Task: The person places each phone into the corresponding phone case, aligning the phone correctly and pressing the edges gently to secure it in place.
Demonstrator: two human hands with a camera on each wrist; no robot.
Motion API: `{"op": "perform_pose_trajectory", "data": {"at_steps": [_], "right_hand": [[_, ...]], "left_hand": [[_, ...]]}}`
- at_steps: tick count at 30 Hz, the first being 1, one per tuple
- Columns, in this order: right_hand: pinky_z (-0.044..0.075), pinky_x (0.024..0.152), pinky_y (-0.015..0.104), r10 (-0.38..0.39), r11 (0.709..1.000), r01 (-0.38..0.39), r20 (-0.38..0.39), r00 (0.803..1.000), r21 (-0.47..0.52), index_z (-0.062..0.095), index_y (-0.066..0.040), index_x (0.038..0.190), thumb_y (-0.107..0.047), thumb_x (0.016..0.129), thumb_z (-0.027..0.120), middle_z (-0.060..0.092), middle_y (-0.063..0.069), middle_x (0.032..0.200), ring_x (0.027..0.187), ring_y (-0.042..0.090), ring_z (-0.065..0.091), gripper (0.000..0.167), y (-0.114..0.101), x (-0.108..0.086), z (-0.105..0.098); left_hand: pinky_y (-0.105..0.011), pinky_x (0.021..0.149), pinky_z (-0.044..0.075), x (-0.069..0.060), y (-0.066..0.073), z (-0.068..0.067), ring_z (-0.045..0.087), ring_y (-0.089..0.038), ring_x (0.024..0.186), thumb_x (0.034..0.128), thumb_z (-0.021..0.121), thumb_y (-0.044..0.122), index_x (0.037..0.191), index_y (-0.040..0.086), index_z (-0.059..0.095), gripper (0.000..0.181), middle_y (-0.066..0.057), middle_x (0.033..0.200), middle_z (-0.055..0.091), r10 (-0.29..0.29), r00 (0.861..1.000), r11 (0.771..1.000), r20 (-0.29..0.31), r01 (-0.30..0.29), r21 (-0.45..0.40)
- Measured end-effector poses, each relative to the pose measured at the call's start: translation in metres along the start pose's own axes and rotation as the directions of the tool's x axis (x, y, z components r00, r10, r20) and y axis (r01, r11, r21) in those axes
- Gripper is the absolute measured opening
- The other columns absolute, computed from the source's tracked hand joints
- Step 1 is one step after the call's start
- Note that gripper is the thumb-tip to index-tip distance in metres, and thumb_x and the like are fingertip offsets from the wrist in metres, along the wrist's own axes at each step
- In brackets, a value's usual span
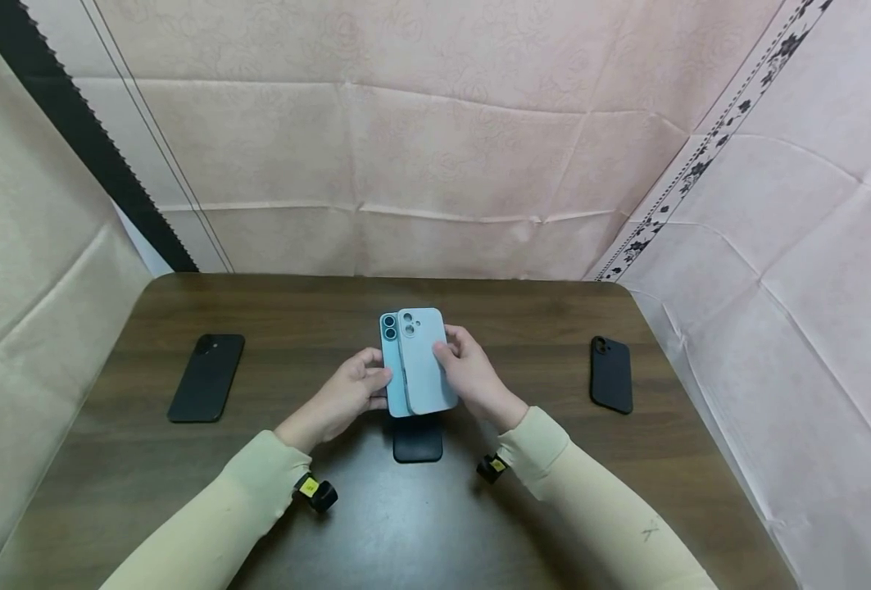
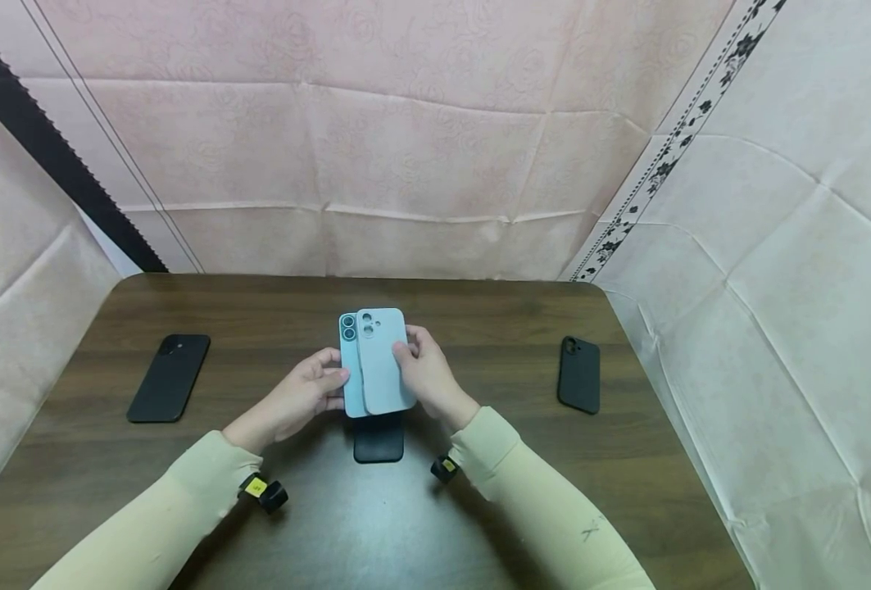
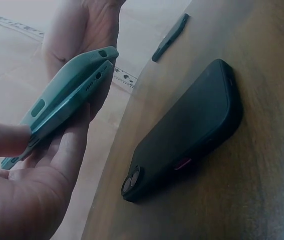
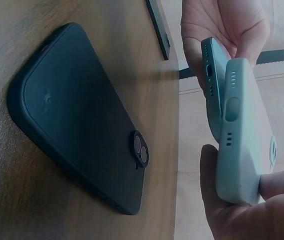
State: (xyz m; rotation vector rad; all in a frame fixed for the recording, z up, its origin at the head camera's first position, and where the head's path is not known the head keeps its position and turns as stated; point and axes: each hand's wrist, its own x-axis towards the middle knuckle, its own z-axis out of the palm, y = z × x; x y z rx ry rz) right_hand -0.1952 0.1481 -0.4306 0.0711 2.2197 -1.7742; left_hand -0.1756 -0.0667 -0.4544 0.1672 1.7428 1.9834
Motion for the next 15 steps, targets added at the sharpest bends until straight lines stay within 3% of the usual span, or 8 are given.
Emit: {"op": "perform_pose_trajectory", "data": {"at_steps": [15], "right_hand": [[0.041, 0.095, 0.052, 0.005, 1.000, -0.004, 0.025, 1.000, -0.030, 0.037, -0.019, 0.142, -0.032, 0.103, 0.047, 0.060, 0.009, 0.117, 0.111, 0.026, 0.053, 0.042, 0.0014, -0.0010, 0.0021]], "left_hand": [[-0.041, 0.087, 0.053, -0.0004, 0.0000, 0.0008, 0.065, -0.029, 0.100, 0.1050, 0.042, 0.014, 0.128, 0.002, 0.042, 0.027, -0.017, 0.122, 0.063, 0.012, 1.000, 1.000, 0.010, -0.012, 0.004]]}}
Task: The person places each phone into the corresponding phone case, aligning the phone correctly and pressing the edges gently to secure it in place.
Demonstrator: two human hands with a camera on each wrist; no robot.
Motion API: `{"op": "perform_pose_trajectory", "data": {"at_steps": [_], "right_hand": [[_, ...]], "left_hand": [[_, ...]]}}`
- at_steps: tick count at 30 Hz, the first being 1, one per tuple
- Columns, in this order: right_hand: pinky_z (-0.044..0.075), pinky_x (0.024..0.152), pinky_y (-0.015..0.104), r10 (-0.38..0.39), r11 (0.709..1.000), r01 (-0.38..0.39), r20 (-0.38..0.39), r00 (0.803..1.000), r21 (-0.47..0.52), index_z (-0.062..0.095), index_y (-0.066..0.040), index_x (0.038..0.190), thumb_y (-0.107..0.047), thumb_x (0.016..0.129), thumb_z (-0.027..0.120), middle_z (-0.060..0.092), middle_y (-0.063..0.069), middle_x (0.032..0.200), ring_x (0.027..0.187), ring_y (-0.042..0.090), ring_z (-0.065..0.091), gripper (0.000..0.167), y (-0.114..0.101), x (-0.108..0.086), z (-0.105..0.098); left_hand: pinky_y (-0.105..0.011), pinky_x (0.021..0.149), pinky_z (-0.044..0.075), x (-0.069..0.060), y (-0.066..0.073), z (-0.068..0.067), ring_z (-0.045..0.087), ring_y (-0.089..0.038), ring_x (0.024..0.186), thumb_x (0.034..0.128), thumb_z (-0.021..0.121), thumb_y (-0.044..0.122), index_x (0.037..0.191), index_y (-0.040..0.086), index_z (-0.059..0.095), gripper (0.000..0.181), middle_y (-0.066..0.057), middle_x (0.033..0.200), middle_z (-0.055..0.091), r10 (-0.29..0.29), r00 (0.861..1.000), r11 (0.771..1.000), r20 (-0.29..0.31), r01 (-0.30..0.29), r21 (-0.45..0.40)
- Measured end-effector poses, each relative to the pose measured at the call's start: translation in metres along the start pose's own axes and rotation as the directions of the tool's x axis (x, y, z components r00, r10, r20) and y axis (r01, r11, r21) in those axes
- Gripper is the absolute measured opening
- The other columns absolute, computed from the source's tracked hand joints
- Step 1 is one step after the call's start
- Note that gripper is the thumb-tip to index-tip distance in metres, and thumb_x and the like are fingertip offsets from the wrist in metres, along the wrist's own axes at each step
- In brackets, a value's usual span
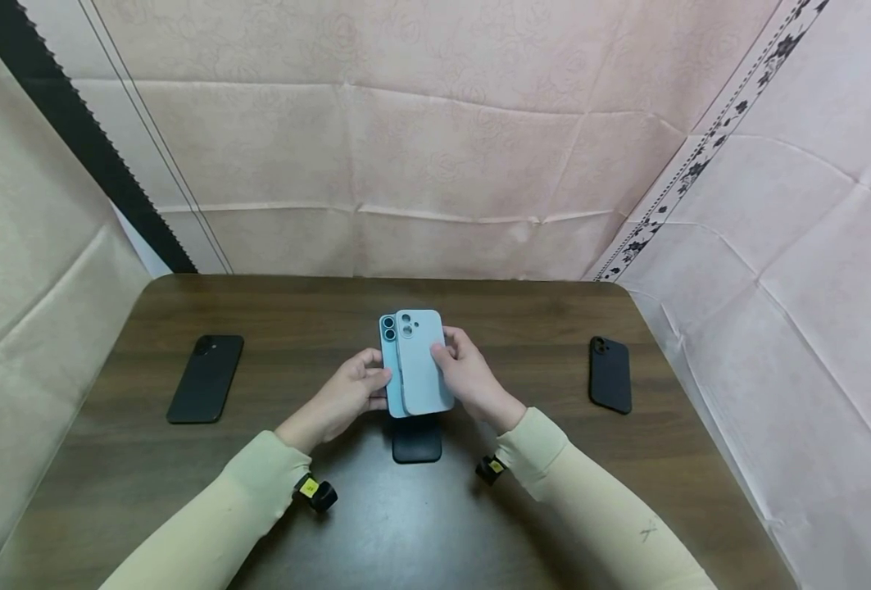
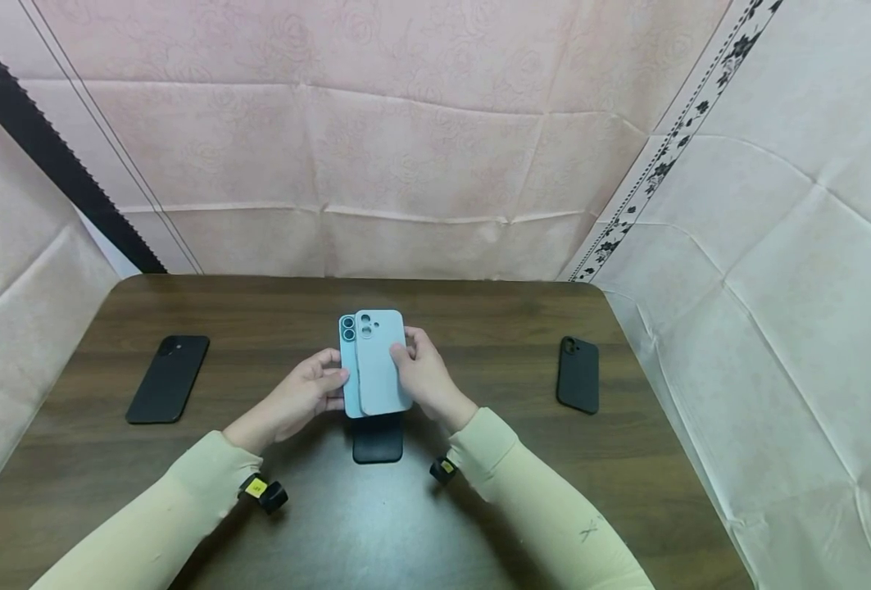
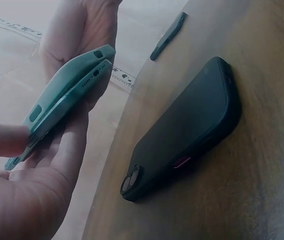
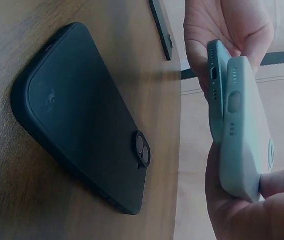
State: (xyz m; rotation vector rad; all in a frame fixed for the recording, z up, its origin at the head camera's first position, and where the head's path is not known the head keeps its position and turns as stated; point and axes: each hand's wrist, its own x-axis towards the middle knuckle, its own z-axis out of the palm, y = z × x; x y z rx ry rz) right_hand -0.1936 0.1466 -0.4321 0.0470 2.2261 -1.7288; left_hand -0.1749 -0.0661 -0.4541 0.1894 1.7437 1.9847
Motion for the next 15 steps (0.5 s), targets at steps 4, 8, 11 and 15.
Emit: {"op": "perform_pose_trajectory", "data": {"at_steps": [4, 8, 11, 15], "right_hand": [[0.041, 0.096, 0.053, -0.022, 0.999, 0.022, 0.013, 1.000, -0.037, 0.032, -0.019, 0.144, -0.032, 0.104, 0.045, 0.058, 0.010, 0.117, 0.112, 0.025, 0.053, 0.044, 0.0030, 0.0011, 0.0024], [0.042, 0.095, 0.053, -0.036, 0.998, 0.036, 0.002, 0.999, -0.054, 0.031, -0.019, 0.144, -0.032, 0.104, 0.045, 0.058, 0.010, 0.115, 0.110, 0.025, 0.055, 0.045, 0.0031, 0.0007, 0.0050], [0.043, 0.095, 0.053, -0.046, 0.997, 0.046, -0.013, 0.999, -0.064, 0.032, -0.019, 0.144, -0.031, 0.104, 0.046, 0.059, 0.009, 0.114, 0.109, 0.025, 0.055, 0.045, 0.0015, -0.0003, 0.0065], [0.043, 0.094, 0.053, -0.051, 0.996, 0.048, -0.032, 0.998, -0.079, 0.032, -0.018, 0.144, -0.030, 0.104, 0.046, 0.059, 0.009, 0.113, 0.108, 0.025, 0.055, 0.044, -0.0004, -0.0015, 0.0085]], "left_hand": [[-0.041, 0.086, 0.053, -0.0001, 0.0001, 0.0000, 0.066, -0.029, 0.099, 0.1055, 0.041, 0.016, 0.129, 0.003, 0.044, 0.027, -0.017, 0.121, 0.063, -0.001, 1.000, 1.000, 0.004, 0.001, 0.005], [-0.041, 0.086, 0.053, -0.0009, 0.0004, 0.0008, 0.065, -0.029, 0.099, 0.1058, 0.040, 0.016, 0.130, 0.003, 0.043, 0.028, -0.018, 0.121, 0.063, 0.005, 1.000, 1.000, 0.010, -0.005, 0.003], [-0.041, 0.087, 0.053, -0.0012, 0.0006, 0.0016, 0.063, -0.028, 0.103, 0.1056, 0.040, 0.016, 0.129, 0.003, 0.044, 0.027, -0.018, 0.123, 0.061, 0.011, 1.000, 1.000, 0.008, -0.011, 0.002], [-0.041, 0.088, 0.052, -0.0008, 0.0002, 0.0019, 0.060, -0.027, 0.108, 0.1051, 0.042, 0.016, 0.128, 0.004, 0.045, 0.026, -0.017, 0.124, 0.058, 0.012, 1.000, 1.000, -0.005, -0.012, 0.011]]}}
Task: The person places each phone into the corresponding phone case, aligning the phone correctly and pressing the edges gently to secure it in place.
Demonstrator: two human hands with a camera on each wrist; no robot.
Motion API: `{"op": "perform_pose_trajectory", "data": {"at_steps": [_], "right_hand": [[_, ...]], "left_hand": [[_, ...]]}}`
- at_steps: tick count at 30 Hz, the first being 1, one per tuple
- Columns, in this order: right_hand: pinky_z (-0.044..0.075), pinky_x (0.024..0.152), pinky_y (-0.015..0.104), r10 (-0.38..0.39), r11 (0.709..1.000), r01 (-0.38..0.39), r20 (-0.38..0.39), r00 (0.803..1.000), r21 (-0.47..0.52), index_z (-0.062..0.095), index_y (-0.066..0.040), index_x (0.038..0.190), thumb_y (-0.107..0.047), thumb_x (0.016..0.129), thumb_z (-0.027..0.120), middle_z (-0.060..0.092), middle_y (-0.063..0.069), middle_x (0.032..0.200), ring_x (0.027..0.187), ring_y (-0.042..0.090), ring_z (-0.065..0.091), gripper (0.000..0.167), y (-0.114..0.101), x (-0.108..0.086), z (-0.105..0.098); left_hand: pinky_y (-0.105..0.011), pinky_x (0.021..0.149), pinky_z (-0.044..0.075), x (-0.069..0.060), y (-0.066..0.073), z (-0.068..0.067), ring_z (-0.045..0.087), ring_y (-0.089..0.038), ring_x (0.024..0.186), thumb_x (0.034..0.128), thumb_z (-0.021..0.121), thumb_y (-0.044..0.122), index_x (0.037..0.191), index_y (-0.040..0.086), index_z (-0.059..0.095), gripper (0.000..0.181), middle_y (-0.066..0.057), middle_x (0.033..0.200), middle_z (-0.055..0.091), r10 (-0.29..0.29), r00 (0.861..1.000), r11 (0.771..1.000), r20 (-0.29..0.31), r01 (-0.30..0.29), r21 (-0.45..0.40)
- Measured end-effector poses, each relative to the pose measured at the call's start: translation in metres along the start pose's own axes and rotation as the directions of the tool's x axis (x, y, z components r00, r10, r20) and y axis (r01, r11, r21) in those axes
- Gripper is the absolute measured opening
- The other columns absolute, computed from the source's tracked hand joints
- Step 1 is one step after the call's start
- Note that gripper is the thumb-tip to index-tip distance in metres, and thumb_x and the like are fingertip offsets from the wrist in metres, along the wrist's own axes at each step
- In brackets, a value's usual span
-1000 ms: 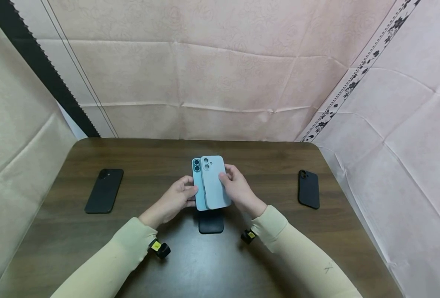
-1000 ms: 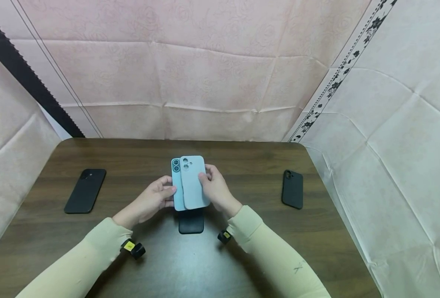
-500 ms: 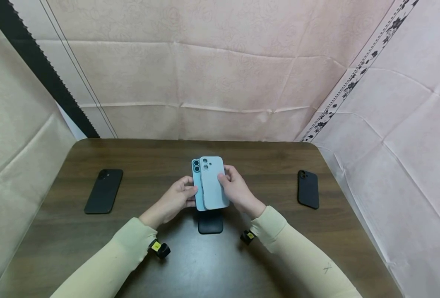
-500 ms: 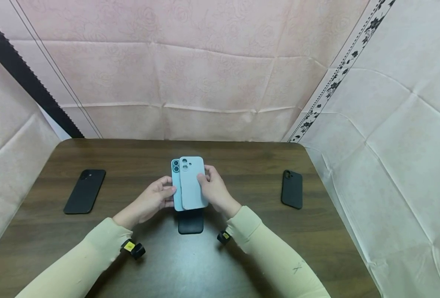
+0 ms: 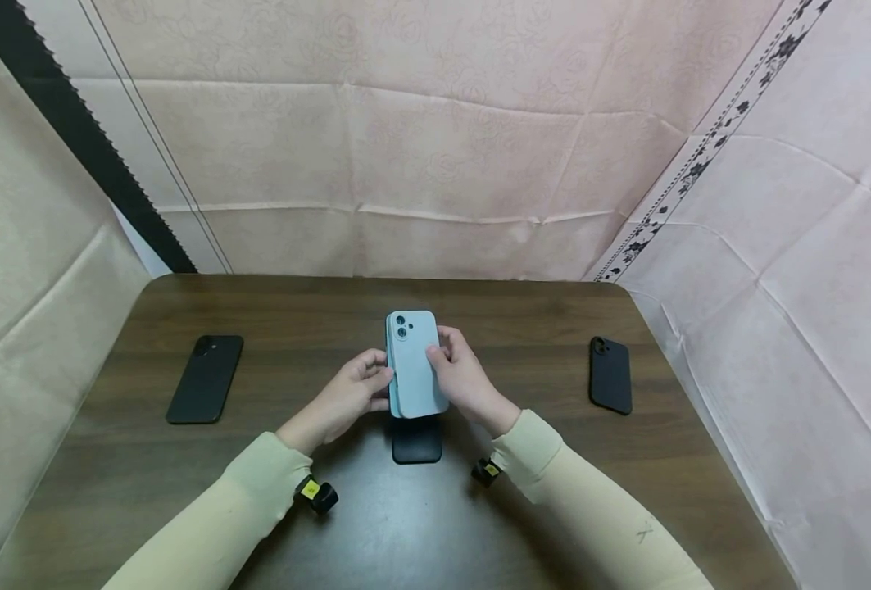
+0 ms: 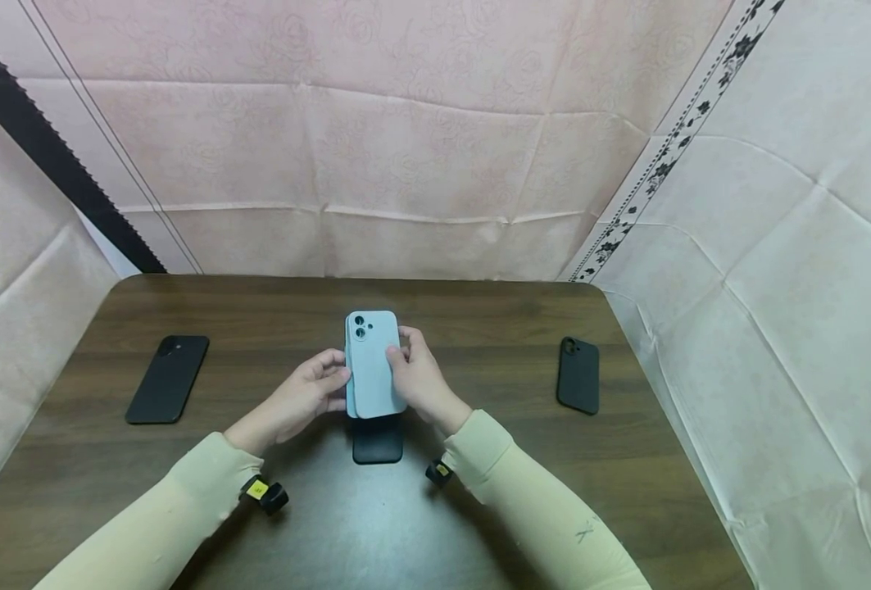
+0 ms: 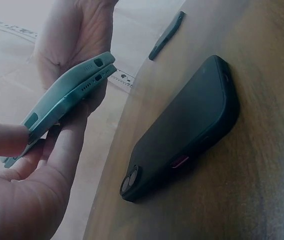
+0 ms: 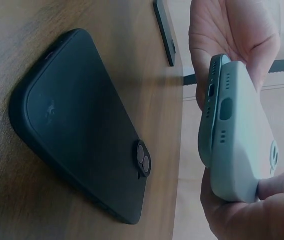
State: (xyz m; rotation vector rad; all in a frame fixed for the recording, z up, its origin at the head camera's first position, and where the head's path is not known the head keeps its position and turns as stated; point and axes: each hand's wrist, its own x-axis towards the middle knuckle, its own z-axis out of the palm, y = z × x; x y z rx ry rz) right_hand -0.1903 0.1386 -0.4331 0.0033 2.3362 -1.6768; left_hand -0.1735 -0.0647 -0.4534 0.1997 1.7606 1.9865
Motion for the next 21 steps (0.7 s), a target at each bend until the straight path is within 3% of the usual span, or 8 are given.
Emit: {"op": "perform_pose_trajectory", "data": {"at_steps": [11, 21], "right_hand": [[0.045, 0.092, 0.052, -0.010, 1.000, 0.010, -0.029, 1.000, -0.021, 0.033, -0.017, 0.144, -0.029, 0.103, 0.047, 0.057, 0.009, 0.112, 0.105, 0.025, 0.055, 0.045, 0.0024, 0.0018, 0.0025], [0.047, 0.086, 0.047, -0.020, 0.999, 0.018, -0.047, 0.999, -0.031, 0.034, -0.017, 0.143, -0.026, 0.104, 0.046, 0.056, 0.009, 0.110, 0.101, 0.024, 0.056, 0.042, 0.0025, 0.0027, 0.0032]], "left_hand": [[-0.040, 0.087, 0.053, 0.0029, -0.0013, 0.0004, 0.061, -0.026, 0.107, 0.1043, 0.045, 0.019, 0.127, 0.003, 0.051, 0.028, -0.016, 0.120, 0.061, -0.006, 0.998, 0.998, -0.056, 0.009, 0.054], [-0.042, 0.085, 0.054, 0.0042, -0.0008, 0.0030, 0.064, -0.025, 0.102, 0.0957, 0.063, 0.026, 0.123, 0.006, 0.056, 0.035, -0.013, 0.115, 0.064, -0.001, 0.996, 0.992, -0.084, 0.012, 0.125]]}}
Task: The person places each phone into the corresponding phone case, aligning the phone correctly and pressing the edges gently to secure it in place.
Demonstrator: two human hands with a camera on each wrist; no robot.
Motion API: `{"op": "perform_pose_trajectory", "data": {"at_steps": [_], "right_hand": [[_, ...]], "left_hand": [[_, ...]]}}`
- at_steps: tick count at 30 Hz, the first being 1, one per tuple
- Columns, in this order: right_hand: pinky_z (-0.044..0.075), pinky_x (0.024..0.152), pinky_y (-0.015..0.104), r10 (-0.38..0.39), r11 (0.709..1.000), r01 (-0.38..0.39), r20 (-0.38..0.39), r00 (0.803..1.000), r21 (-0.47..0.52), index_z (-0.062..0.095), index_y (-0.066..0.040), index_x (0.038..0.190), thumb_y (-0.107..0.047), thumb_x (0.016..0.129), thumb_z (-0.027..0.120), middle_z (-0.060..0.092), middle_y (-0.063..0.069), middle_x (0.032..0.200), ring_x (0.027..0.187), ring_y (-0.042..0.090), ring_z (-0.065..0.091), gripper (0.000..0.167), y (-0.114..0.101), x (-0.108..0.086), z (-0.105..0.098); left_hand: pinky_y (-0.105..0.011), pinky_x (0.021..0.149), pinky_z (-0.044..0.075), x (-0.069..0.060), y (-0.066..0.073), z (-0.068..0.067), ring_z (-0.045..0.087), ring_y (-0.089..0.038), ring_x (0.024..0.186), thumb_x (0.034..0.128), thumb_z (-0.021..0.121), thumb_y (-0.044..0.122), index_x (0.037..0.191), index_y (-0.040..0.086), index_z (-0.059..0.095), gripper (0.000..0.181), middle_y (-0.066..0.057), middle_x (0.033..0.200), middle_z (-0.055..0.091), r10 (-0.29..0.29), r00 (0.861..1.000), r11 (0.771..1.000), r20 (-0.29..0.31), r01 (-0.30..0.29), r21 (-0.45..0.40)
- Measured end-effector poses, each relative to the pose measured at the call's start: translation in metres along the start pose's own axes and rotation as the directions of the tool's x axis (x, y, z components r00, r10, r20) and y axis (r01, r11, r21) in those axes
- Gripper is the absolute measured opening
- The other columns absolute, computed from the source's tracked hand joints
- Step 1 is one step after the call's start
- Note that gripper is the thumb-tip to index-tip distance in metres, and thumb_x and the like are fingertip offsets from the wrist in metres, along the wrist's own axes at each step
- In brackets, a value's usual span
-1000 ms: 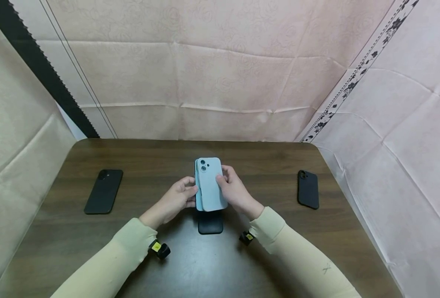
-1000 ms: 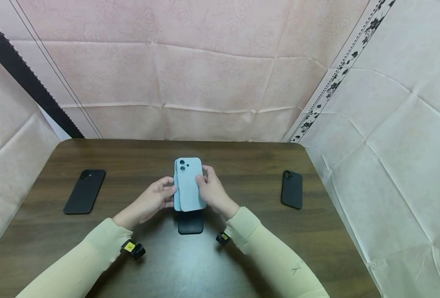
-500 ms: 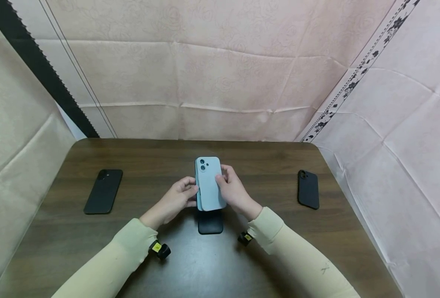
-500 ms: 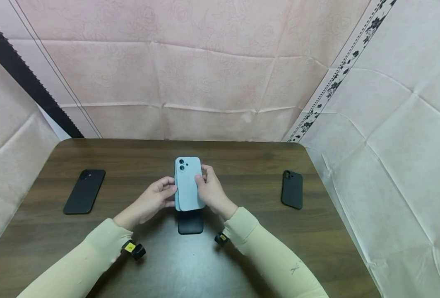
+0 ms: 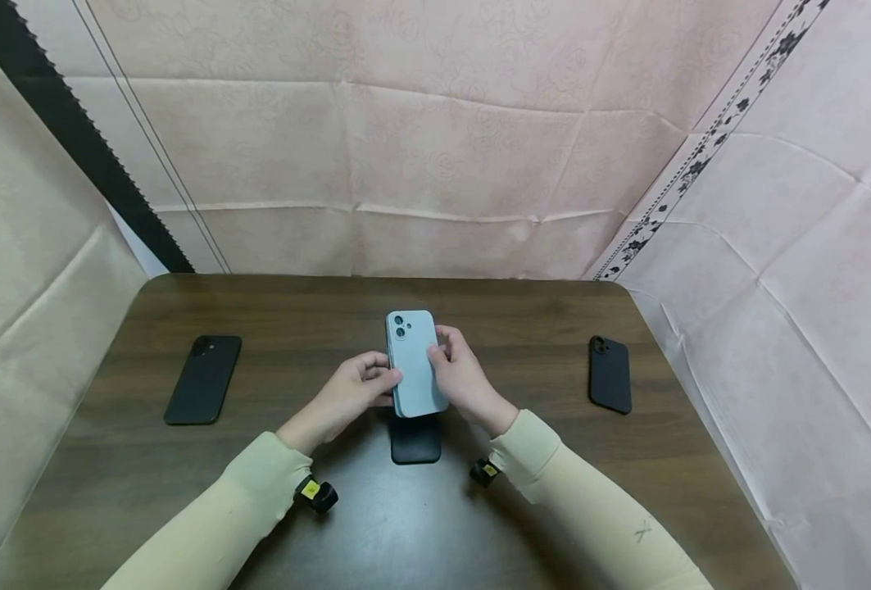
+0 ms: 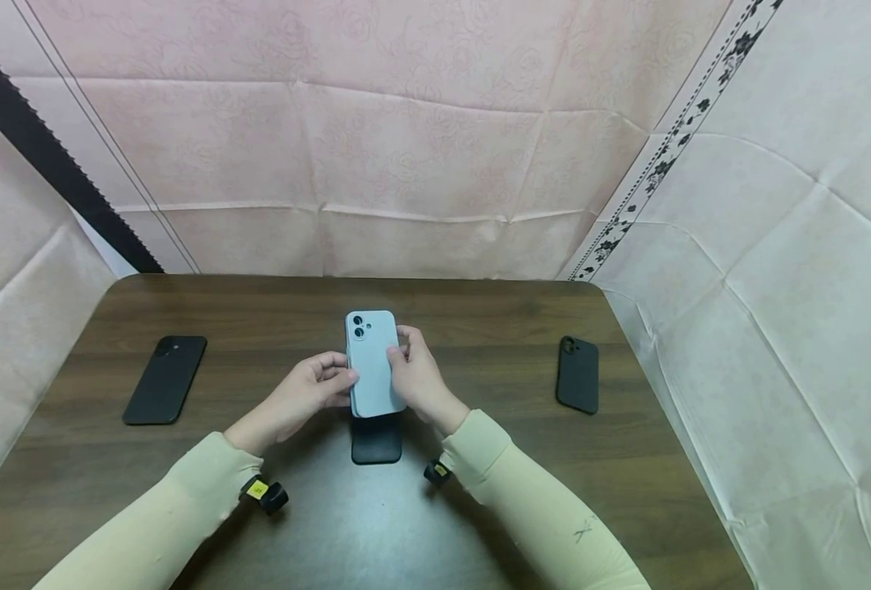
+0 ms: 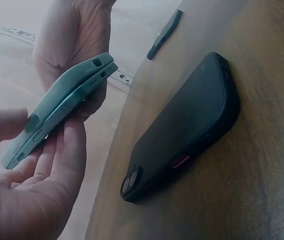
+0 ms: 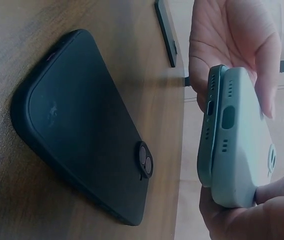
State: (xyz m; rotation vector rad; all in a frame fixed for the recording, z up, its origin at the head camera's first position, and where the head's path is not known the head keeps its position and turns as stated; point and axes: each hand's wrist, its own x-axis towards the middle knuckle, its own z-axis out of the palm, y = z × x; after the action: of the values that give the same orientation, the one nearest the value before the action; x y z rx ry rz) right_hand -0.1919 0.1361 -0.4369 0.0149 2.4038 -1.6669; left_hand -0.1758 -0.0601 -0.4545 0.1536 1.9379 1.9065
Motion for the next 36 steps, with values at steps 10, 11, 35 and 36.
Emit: {"op": "perform_pose_trajectory", "data": {"at_steps": [10, 11, 35, 36], "right_hand": [[0.047, 0.088, 0.047, 0.006, 1.000, -0.006, 0.014, 1.000, 0.007, 0.036, -0.018, 0.142, -0.024, 0.104, 0.045, 0.056, 0.009, 0.111, 0.102, 0.024, 0.056, 0.040, -0.0020, -0.0012, -0.0005], [0.047, 0.089, 0.047, 0.005, 1.000, -0.005, 0.016, 1.000, 0.007, 0.036, -0.018, 0.142, -0.024, 0.104, 0.045, 0.055, 0.009, 0.112, 0.103, 0.024, 0.056, 0.040, -0.0021, -0.0013, -0.0008], [0.048, 0.091, 0.042, -0.009, 0.999, 0.009, 0.008, 1.000, 0.035, 0.045, -0.018, 0.137, -0.022, 0.103, 0.048, 0.062, 0.006, 0.108, 0.103, 0.021, 0.058, 0.034, -0.0016, -0.0026, -0.0051], [0.048, 0.090, 0.042, -0.010, 0.999, 0.010, 0.007, 1.000, 0.037, 0.045, -0.018, 0.136, -0.022, 0.103, 0.048, 0.062, 0.006, 0.109, 0.104, 0.021, 0.057, 0.033, -0.0015, -0.0025, -0.0050]], "left_hand": [[-0.040, 0.081, 0.055, 0.0009, -0.0046, -0.0016, 0.066, -0.024, 0.099, 0.0952, 0.064, 0.022, 0.119, 0.007, 0.059, 0.029, -0.011, 0.109, 0.067, -0.001, 0.999, 1.000, -0.052, 0.002, 0.028], [-0.039, 0.081, 0.055, 0.0007, -0.0048, -0.0019, 0.066, -0.023, 0.099, 0.0954, 0.064, 0.022, 0.119, 0.007, 0.059, 0.029, -0.011, 0.109, 0.068, 0.000, 0.998, 0.999, -0.061, 0.002, 0.032], [-0.040, 0.084, 0.054, -0.0014, -0.0051, -0.0072, 0.066, -0.022, 0.101, 0.0963, 0.062, 0.022, 0.125, 0.007, 0.059, 0.033, -0.010, 0.115, 0.067, 0.005, 0.994, 0.998, -0.107, 0.001, 0.060], [-0.040, 0.084, 0.054, -0.0013, -0.0053, -0.0073, 0.065, -0.022, 0.101, 0.0964, 0.062, 0.022, 0.125, 0.007, 0.059, 0.032, -0.010, 0.115, 0.066, 0.006, 0.994, 0.998, -0.108, 0.000, 0.063]]}}
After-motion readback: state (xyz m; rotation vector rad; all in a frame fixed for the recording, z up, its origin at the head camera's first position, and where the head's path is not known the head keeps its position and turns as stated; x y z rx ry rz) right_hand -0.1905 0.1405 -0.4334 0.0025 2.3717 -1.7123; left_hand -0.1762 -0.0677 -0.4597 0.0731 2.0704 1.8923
